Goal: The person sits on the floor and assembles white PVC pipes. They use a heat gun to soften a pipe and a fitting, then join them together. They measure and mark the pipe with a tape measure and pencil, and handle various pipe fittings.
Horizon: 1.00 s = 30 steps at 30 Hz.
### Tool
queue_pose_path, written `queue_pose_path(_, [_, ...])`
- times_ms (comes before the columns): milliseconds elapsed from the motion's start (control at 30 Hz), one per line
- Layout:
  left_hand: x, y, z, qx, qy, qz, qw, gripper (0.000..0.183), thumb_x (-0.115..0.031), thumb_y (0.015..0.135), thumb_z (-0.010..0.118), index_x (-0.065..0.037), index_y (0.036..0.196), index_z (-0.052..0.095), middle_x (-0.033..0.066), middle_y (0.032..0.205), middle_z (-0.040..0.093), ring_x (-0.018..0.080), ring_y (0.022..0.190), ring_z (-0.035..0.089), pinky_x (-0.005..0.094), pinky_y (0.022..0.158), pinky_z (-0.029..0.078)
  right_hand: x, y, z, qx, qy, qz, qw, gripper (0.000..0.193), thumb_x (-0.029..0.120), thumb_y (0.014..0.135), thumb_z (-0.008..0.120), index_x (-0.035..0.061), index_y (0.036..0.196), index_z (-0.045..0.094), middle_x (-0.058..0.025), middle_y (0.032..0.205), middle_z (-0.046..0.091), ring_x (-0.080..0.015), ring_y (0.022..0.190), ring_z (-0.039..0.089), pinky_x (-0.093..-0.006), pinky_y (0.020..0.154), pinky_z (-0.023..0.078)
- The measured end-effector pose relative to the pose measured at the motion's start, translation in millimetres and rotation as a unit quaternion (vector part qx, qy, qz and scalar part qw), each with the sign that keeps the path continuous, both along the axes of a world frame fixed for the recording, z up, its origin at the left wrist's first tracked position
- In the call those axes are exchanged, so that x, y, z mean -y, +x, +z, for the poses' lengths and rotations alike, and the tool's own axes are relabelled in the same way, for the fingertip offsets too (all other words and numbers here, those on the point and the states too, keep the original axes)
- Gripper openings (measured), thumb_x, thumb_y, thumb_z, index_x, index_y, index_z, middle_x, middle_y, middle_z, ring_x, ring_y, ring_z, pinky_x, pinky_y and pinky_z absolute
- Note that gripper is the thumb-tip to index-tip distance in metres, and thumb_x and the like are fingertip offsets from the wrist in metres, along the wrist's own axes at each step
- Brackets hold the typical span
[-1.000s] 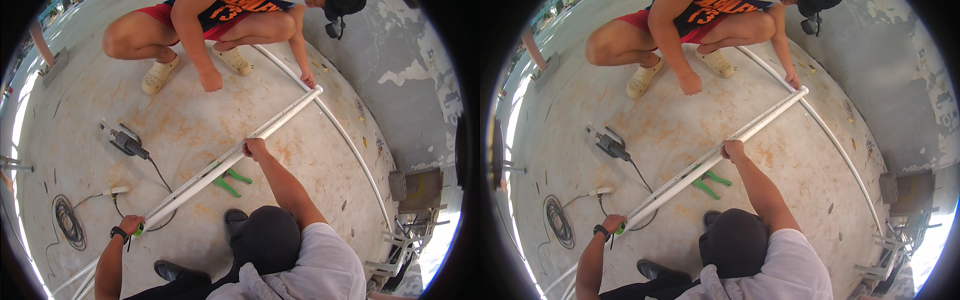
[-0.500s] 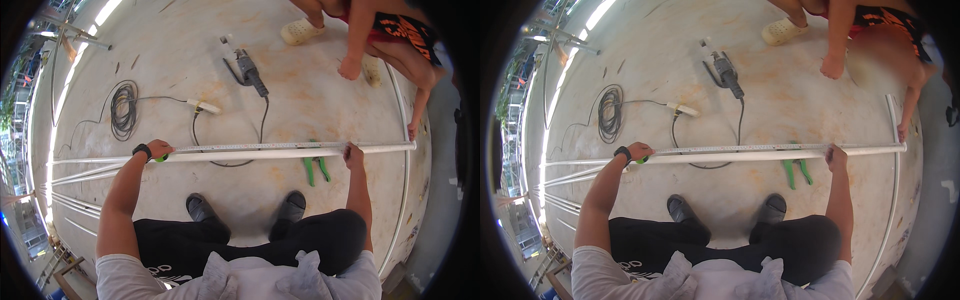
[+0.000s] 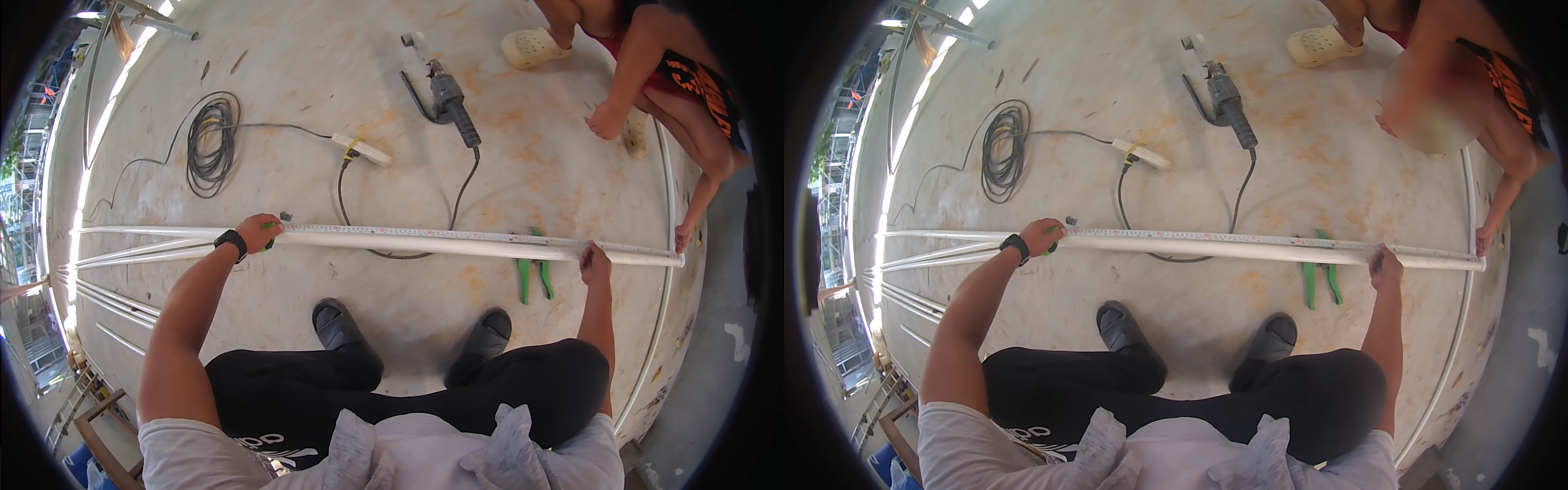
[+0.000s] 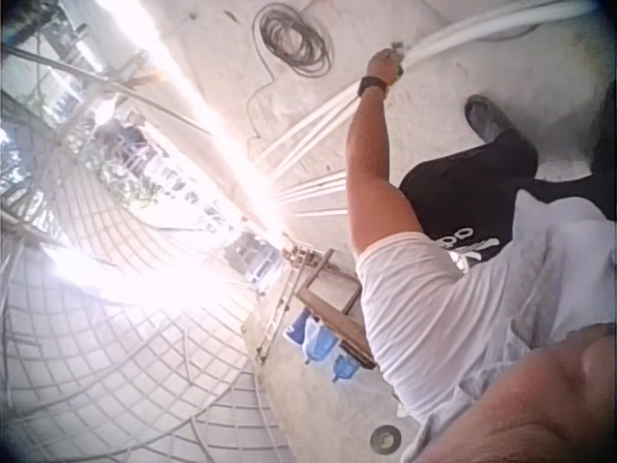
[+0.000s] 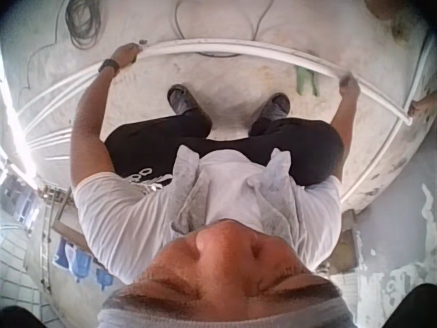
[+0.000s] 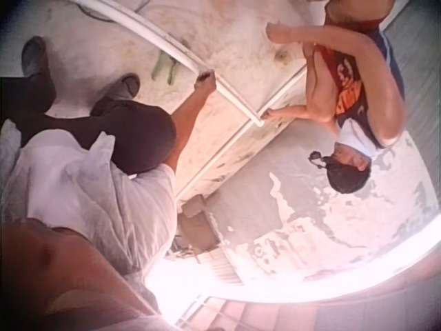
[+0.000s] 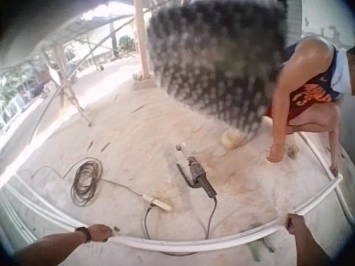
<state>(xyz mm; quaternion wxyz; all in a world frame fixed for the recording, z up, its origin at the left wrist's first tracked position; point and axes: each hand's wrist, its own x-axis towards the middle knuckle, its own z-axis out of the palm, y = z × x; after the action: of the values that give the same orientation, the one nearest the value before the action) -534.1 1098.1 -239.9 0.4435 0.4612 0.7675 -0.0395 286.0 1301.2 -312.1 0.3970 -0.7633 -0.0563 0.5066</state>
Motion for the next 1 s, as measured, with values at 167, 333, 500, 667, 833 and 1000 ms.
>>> queue_pose_path(167, [16.5,-0.6,-3.5,0.012,0.103,-0.040,0.994,0.032,-0.036,0.097,0.063,-0.007,0.108,0.070,0.0156,0.099,0.070,0.0304,0.088,0.067,0.0408,0.083,0.052,3.2,2.8,1.2,-0.008,0.012,0.008,1.000,0.013,0.018,0.092,0.074,0.0106,0.087,0.065,0.0017,0.071,0.062,-0.0098,0.059,0.060,-0.0233,0.048,0.050])
queue_pose_path(333, [19.5,-2.0,-10.6,0.003,0.131,-0.068,0.989,0.030,-0.035,0.097,0.062,-0.007,0.107,0.071,0.0169,0.103,0.070,0.0360,0.095,0.066,0.0436,0.086,0.051,6.0,5.0,3.3,0.005,0.012,0.002,1.000,0.013,0.018,0.092,0.074,0.0107,0.086,0.065,0.0015,0.071,0.063,-0.0099,0.060,0.062,-0.0233,0.047,0.050])
queue_pose_path(500, [21.1,-0.2,-14.3,-0.027,0.153,-0.094,0.983,0.029,-0.033,0.097,0.062,-0.006,0.106,0.070,0.0172,0.101,0.070,0.0367,0.096,0.066,0.0441,0.087,0.050,5.1,6.8,-2.0,0.031,0.006,-0.014,0.999,0.012,0.018,0.092,0.074,0.0101,0.089,0.065,0.0011,0.072,0.063,-0.0102,0.061,0.062,-0.0237,0.049,0.050])
queue_pose_path(667, [24.2,3.1,-13.1,-0.037,0.146,-0.071,0.986,0.029,-0.033,0.096,0.063,-0.007,0.104,0.071,0.0166,0.101,0.070,0.0369,0.095,0.066,0.0446,0.087,0.051,7.3,18.7,-10.0,0.005,0.023,-0.022,0.999,0.011,0.018,0.092,0.073,0.0096,0.091,0.066,-0.0003,0.076,0.064,-0.0118,0.066,0.061,-0.0249,0.054,0.051])
queue_pose_path(833, [28.5,7.0,-10.9,-0.009,0.170,-0.069,0.983,0.027,-0.032,0.097,0.063,-0.008,0.102,0.072,0.0149,0.101,0.070,0.0359,0.095,0.066,0.0437,0.089,0.049,10.7,24.1,-12.3,0.017,0.026,-0.017,0.999,0.013,0.019,0.093,0.072,0.0084,0.091,0.065,-0.0014,0.077,0.063,-0.0131,0.066,0.060,-0.0251,0.054,0.050])
queue_pose_path(1000, [28.3,4.4,-12.9,-0.017,0.189,-0.099,0.977,0.026,-0.032,0.096,0.063,-0.009,0.102,0.072,0.0149,0.101,0.070,0.0355,0.095,0.066,0.0438,0.088,0.050,7.1,-7.8,25.6,0.155,0.003,0.045,0.987,0.020,0.023,0.094,0.071,0.0049,0.090,0.064,-0.0015,0.069,0.058,-0.0124,0.056,0.055,-0.0259,0.046,0.044])
